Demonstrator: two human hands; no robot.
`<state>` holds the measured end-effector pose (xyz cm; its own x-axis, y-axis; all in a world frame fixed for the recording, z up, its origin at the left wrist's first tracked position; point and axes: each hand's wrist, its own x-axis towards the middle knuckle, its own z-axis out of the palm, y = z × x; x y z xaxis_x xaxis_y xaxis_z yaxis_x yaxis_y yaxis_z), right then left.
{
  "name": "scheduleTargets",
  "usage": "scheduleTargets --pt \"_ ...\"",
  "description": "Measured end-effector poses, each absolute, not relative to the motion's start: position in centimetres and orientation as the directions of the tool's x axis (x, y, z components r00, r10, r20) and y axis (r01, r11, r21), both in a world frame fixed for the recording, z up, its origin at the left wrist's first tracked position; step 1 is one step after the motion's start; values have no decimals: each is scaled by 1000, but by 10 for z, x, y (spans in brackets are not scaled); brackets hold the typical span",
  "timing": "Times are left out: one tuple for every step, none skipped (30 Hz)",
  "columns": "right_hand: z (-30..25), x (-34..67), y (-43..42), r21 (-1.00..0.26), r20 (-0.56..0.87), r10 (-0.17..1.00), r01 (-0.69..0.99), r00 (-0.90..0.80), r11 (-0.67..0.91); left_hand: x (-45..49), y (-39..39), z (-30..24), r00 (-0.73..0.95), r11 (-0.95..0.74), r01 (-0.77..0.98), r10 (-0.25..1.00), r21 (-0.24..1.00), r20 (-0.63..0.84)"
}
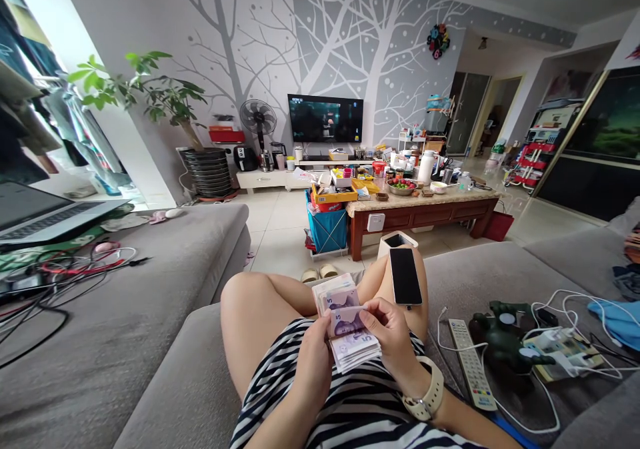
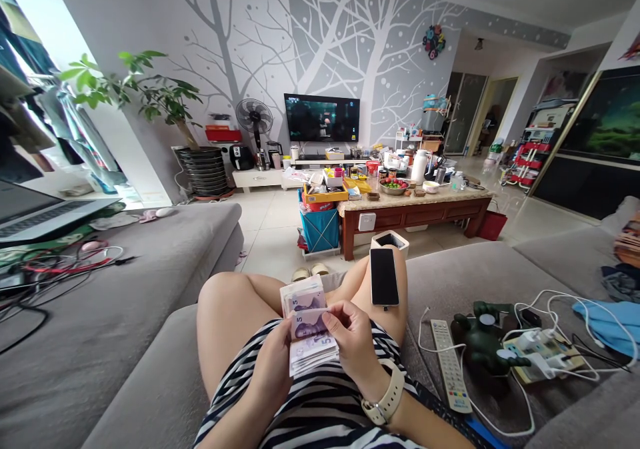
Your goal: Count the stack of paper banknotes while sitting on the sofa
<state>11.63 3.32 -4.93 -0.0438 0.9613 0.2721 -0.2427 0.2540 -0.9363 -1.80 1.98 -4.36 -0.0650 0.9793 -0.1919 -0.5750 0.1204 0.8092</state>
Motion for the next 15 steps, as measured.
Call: scheduleTargets --pt "-49 116 33 -936 277 960 -237 -42 260 -18 20 -43 -56 123 -575 980 808 -190" --pt "-48 117 33 -935 284 958 -232 -42 267 -18 20 -42 -49 128 -578 980 806 -190" --pt "-48 117 33 -934 291 956 -228 -45 274 -18 20 -41 -47 131 -583 980 802 -194" --pt "-48 117 33 -933 298 953 -225 -48 280 -18 20 -40 -47 133 -588 979 798 -199" --pt "-47 117 33 -932 304 951 -223 -50 286 -18 20 -40 -53 134 -592 977 795 -205" --pt "-47 117 33 -931 310 949 -221 -54 292 -18 19 -39 -59 134 -593 976 794 -208" --pt "-47 117 32 -930 315 947 -218 -57 296 -18 19 -39 -64 133 -592 976 795 -210" --pt "-46 117 32 -929 319 946 -215 -60 300 -18 19 -38 -66 132 -591 975 796 -210" --pt "-46 117 32 -929 322 945 -213 -62 303 -18 19 -37 -64 133 -589 975 797 -211" --pt "-45 117 32 -929 324 944 -210 -64 305 -18 19 -36 -61 135 -589 976 797 -210" --pt "-45 117 32 -929 327 943 -206 -63 308 -17 18 -34 -60 134 -591 976 795 -208" --pt "-44 117 31 -928 330 942 -204 -61 312 -16 17 -32 -60 133 -594 976 794 -209" --pt "-44 118 31 -926 335 941 -203 -58 317 -15 16 -30 -64 134 -596 975 792 -213" --pt "-44 118 31 -924 342 938 -203 -57 325 -14 16 -27 -75 130 -598 973 791 -216" --pt "-45 118 32 -920 353 934 -205 -60 334 -12 15 -24 -83 135 -597 970 791 -228"
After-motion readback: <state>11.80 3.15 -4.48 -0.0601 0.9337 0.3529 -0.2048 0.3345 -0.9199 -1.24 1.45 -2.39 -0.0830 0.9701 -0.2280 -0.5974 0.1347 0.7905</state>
